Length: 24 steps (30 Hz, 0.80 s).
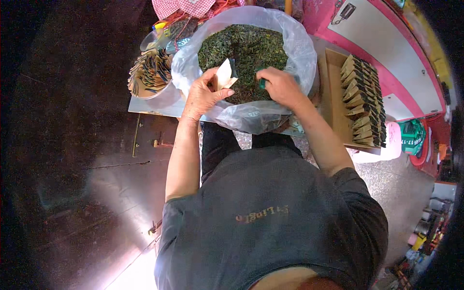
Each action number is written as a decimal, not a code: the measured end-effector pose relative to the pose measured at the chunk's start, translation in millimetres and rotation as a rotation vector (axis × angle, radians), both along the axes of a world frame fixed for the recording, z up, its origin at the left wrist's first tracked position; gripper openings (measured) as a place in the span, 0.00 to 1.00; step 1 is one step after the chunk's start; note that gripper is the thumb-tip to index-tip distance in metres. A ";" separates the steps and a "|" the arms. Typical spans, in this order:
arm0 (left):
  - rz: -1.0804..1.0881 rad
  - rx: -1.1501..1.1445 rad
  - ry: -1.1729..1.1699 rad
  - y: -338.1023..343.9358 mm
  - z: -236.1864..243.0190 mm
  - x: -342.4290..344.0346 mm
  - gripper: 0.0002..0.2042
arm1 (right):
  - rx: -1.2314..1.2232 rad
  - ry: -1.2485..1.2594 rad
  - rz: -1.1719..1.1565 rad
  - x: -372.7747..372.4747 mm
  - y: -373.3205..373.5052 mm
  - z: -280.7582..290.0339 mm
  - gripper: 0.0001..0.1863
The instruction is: Filling pre-rolled paper cones with a green herbal substance using a small scoop.
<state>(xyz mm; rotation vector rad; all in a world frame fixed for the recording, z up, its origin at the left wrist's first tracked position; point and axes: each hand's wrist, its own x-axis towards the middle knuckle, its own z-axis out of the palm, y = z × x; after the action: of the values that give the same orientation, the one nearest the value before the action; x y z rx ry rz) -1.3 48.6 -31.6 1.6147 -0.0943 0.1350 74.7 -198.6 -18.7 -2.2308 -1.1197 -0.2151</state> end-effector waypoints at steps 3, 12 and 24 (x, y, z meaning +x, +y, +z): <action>0.000 0.002 0.005 -1.6 1.9 1.5 0.30 | 0.161 0.061 -0.129 0.4 -3.3 3.3 0.09; -0.018 0.070 0.069 2.2 1.7 4.6 0.29 | 0.255 0.086 -0.475 27.5 8.7 -4.0 0.12; 0.071 0.282 0.074 -7.7 14.1 4.4 0.28 | 0.750 0.999 -0.363 29.4 22.9 -13.3 0.14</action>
<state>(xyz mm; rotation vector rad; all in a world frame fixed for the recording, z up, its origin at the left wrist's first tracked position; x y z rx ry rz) 3.1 40.9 -17.5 1.9032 0.0018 0.1201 104.1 -175.7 -32.0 -1.4844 -0.0464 0.2803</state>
